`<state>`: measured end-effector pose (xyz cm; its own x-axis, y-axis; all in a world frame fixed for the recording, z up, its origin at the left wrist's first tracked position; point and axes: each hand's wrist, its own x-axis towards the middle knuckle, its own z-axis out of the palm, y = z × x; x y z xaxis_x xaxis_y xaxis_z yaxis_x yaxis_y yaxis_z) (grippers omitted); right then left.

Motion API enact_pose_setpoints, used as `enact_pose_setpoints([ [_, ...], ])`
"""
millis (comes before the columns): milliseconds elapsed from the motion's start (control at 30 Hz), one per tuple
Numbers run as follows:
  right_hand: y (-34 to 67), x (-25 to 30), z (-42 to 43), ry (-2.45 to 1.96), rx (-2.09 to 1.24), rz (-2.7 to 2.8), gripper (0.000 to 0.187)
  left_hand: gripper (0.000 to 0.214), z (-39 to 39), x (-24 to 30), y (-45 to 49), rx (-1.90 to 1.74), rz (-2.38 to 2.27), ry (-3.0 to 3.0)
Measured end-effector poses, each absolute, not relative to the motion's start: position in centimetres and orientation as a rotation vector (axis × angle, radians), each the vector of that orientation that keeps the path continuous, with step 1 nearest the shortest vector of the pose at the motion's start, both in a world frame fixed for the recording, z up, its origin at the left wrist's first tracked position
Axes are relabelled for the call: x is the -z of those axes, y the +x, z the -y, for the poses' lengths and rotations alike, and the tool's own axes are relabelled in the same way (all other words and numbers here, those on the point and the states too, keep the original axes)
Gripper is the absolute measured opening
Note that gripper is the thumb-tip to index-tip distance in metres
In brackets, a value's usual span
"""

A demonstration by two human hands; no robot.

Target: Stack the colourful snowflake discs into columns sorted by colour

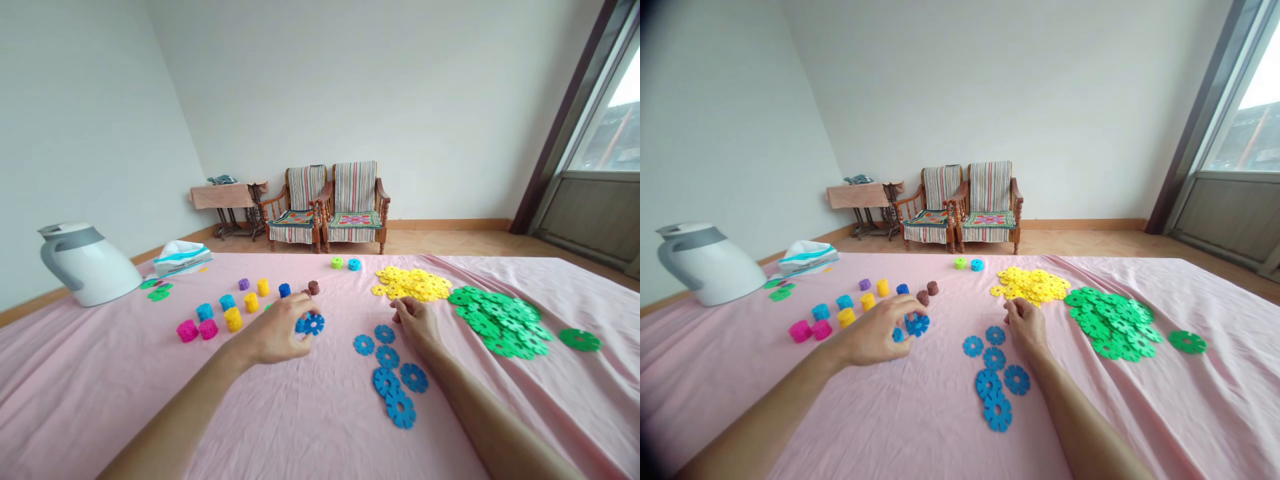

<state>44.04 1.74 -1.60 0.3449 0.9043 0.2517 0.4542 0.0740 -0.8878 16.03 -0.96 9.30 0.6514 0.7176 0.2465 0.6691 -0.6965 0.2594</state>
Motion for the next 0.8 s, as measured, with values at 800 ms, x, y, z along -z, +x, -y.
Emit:
enact_pose_setpoints([
  [800, 44.2, 1.8, -1.7, -1.582, -0.494, 1.370, 0.033, 0.034, 1.1, -6.6, 10.3, -0.436, -1.375, 2.657],
])
